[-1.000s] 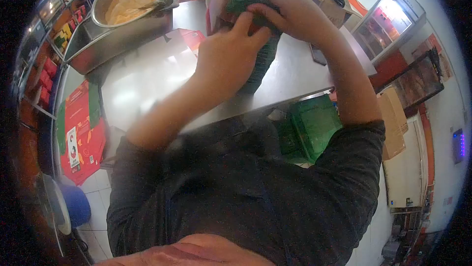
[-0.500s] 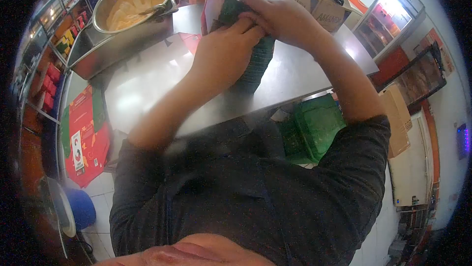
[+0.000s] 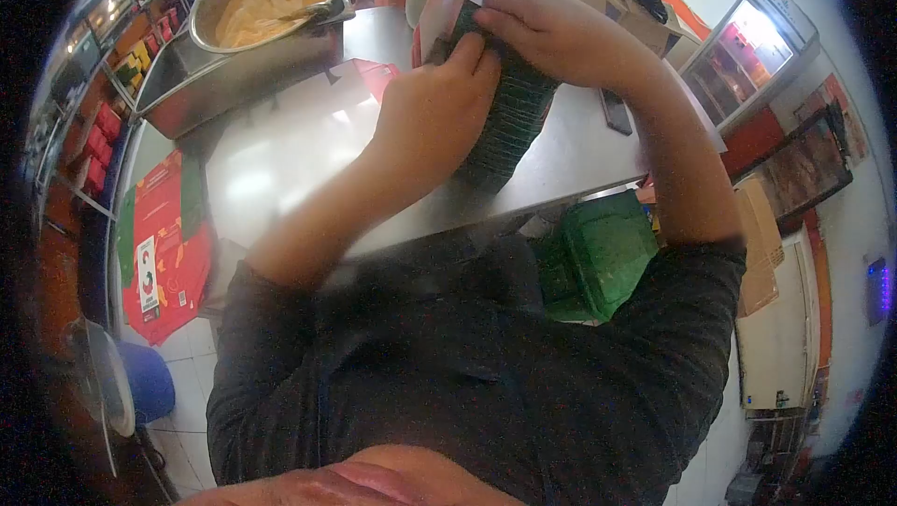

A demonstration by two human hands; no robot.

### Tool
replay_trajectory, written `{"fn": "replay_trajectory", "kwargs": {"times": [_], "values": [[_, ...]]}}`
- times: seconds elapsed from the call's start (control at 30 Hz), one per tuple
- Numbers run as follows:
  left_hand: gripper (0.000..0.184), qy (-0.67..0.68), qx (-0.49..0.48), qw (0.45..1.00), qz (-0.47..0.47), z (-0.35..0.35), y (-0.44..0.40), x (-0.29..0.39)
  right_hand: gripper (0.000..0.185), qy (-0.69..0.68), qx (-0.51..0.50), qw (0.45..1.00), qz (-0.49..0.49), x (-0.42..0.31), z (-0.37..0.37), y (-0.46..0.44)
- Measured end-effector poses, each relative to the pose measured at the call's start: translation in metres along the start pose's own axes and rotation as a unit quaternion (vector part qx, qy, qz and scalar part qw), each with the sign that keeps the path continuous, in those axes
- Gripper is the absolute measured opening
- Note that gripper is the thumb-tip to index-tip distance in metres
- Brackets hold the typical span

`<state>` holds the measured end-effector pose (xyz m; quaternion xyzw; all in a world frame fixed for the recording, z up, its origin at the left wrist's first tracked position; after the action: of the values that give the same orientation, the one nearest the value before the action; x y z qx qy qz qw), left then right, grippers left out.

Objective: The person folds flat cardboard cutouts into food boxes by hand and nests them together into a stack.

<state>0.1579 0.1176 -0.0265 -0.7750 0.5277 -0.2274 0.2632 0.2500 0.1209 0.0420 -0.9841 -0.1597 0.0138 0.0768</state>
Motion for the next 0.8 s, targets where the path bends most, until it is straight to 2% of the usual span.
{"fn": "replay_trajectory", "kwargs": {"times": [0.07, 0.17, 0.27, 0.37, 0.47, 0.57, 0.67, 0.77, 0.8], "values": [[0.017, 0.010, 0.016, 1.000, 0.005, -0.001, 0.002, 0.000, 0.027, 0.004, 0.021, 1.000, -0.001, -0.001, 0.007, -0.012], [0.017, 0.007, -0.013, 1.000, 0.020, 0.006, -0.001, -0.005, 0.027, 0.093, 0.031, 0.995, 0.006, -0.006, 0.005, -0.018], [0.017, 0.007, -0.033, 0.999, 0.005, 0.005, -0.003, -0.010, 0.027, 0.111, -0.027, 0.993, -0.003, -0.017, 0.004, -0.021], [0.018, 0.040, -0.001, 0.999, -0.001, 0.001, -0.003, -0.011, 0.026, 0.131, -0.018, 0.990, 0.043, -0.009, 0.005, -0.019], [0.018, 0.041, -0.034, 0.999, -0.007, 0.008, -0.005, -0.011, 0.027, 0.131, -0.060, 0.988, 0.046, 0.001, 0.014, -0.025], [0.020, 0.046, -0.035, 0.998, 0.005, 0.010, -0.005, -0.011, 0.034, 0.068, -0.086, 0.993, 0.052, 0.017, 0.025, -0.031], [0.024, 0.109, -0.004, 0.994, 0.026, 0.011, -0.008, -0.023, 0.046, 0.049, 0.036, 0.998, -0.030, 0.048, 0.045, -0.028], [0.037, 0.176, -0.016, 0.983, 0.046, 0.007, -0.010, -0.020, 0.060, -0.157, -0.038, 0.971, 0.177, 0.037, 0.026, -0.011], [0.042, 0.179, -0.014, 0.983, 0.044, 0.002, -0.010, -0.018, 0.062, -0.167, -0.069, 0.964, 0.195, 0.040, 0.015, -0.006]]}}
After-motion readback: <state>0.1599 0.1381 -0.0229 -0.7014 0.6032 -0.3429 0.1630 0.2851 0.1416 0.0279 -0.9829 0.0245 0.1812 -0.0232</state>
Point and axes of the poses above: each hand's wrist, its own y-axis away from the middle knuckle, its own z-axis out of the palm, x = y × z, the point moved 9 cm from there along -y, towards the middle knuckle, and after that the axes turned 9 degrees about -x, right-handed, at the moved point
